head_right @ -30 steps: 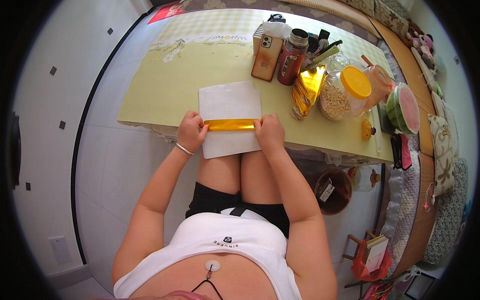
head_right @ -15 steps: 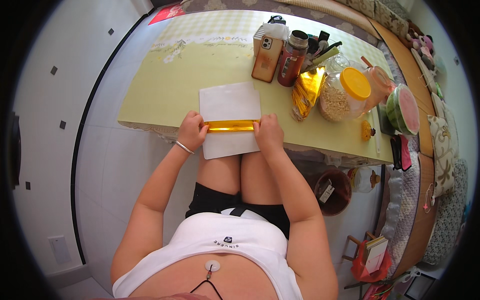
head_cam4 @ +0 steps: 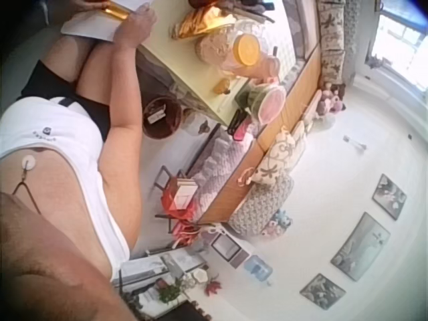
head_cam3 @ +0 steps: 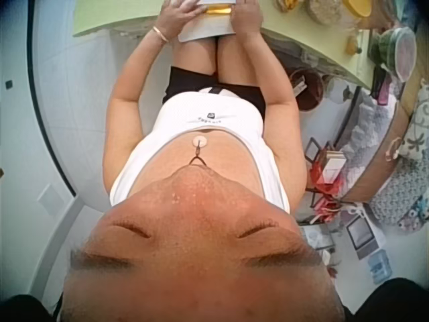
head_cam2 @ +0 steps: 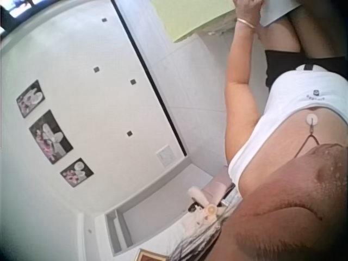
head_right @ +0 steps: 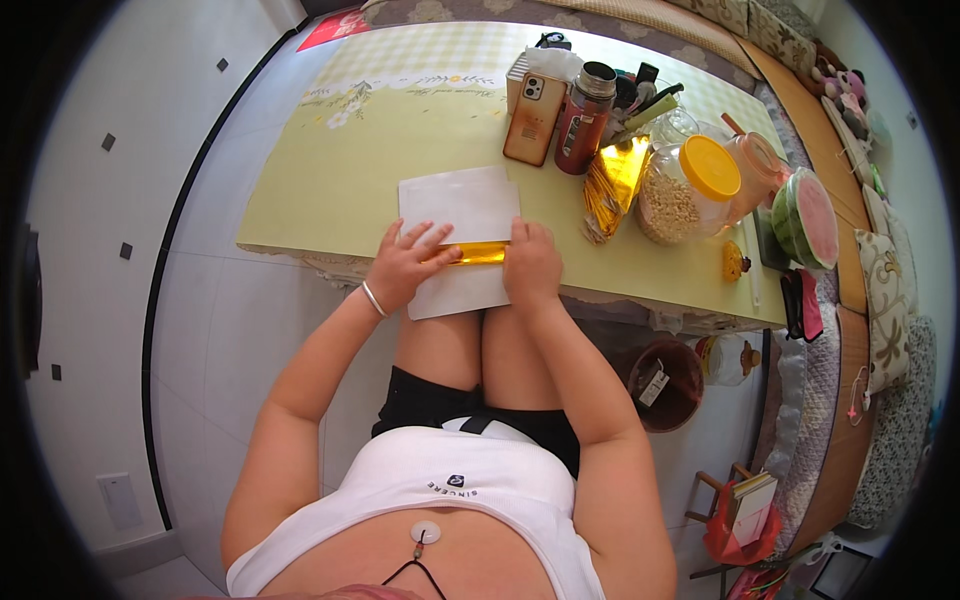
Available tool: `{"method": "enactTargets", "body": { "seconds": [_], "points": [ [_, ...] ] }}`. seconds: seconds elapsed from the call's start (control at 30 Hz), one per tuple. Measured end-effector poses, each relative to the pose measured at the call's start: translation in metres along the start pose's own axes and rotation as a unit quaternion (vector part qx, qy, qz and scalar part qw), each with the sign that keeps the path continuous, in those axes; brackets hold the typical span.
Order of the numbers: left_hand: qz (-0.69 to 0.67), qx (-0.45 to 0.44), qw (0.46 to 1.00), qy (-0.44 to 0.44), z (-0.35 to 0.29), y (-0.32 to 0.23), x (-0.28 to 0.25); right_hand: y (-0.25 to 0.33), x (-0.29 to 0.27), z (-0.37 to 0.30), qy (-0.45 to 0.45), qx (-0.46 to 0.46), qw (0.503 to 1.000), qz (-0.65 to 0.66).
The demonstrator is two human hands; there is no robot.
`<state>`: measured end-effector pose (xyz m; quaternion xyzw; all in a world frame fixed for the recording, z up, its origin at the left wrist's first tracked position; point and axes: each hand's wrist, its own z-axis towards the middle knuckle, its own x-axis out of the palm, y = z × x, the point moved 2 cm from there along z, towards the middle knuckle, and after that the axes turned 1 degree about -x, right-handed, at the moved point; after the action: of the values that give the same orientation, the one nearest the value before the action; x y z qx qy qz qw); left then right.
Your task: The person sits on the floor and folds multiple sheets of yellow paper into smaller rectangular shapes. They handle the sheets one by one, folding them in half and then again to create a compact stack.
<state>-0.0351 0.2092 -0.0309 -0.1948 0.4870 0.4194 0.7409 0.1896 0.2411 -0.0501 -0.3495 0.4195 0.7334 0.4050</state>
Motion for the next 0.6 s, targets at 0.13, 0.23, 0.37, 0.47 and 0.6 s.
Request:
{"method": "enactTargets", "body": {
  "seconds": [0.13, 0.23, 0.37, 0.47, 0.6],
  "points": [
    [0.020, 0.029, 0.995, 0.089, -0.007, 0.000, 0.021, 0.015, 0.030, -0.015, -0.022, -0.229, 0.972, -0.043],
    [0.029, 0.031, 0.993, 0.108, -0.014, 0.001, 0.023, 0.032, 0.030, -0.036, 0.048, -0.238, 0.968, 0.056],
    [0.021, -0.016, 0.989, 0.147, -0.046, 0.011, 0.020, -0.008, 0.016, -0.029, 0.095, -0.216, 0.972, 0.004],
    [0.026, -0.037, 0.988, 0.146, -0.062, 0.019, 0.014, -0.032, 0.008, -0.025, 0.057, -0.219, 0.974, -0.023],
    [0.004, -0.056, 0.995, 0.078, -0.039, 0.011, -0.008, -0.019, 0.006, -0.013, 0.081, -0.260, 0.952, -0.140]
  ]
}}
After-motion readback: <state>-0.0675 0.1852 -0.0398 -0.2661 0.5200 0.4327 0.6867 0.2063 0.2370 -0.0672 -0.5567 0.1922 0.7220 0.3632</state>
